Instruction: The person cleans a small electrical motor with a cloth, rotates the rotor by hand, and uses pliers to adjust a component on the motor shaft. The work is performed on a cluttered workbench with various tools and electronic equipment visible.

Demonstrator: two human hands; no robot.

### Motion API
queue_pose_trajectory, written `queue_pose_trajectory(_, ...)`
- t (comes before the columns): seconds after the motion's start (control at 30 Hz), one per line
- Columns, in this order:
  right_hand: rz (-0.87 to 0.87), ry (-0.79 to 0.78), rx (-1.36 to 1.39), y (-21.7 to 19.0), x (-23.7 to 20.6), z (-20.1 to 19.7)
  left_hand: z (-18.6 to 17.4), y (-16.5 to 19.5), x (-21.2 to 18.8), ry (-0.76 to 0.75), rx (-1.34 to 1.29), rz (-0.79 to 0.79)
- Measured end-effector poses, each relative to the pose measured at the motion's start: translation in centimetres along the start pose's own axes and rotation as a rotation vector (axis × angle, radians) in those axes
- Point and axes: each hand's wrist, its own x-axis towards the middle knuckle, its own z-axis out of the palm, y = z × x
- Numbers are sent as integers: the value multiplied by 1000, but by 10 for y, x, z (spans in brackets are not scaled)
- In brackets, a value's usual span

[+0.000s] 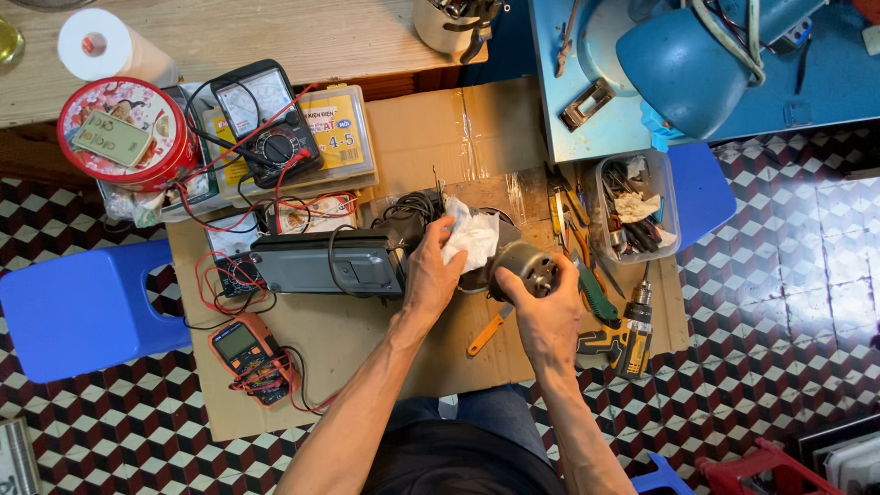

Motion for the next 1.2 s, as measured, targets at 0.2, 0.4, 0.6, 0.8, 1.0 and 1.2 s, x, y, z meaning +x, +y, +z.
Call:
queue_pose_trajectory(0.2,-126,53,-98,-22,13,9,2,3,-11,156,312,351)
queue_pose_trajectory(0.4,-4,110,-140,-14,12,-2,4,1,-17,96,392,400)
queue_pose_trajectory(0.6,2,106,-140,-4,0,-5,4,-5,-8,58,244,497)
queue_pose_trajectory(0.8,-249,134,-282,-6,8,8,9,0,-3,-150,42,332)
queue_pose_trajectory(1.0,-312,89,-433,-7,30,25,2,-2,-6,-67,114,397)
queue_pose_trajectory(1.2,-294,31,-560,-13,38,41,4,3,0,25,77,286)
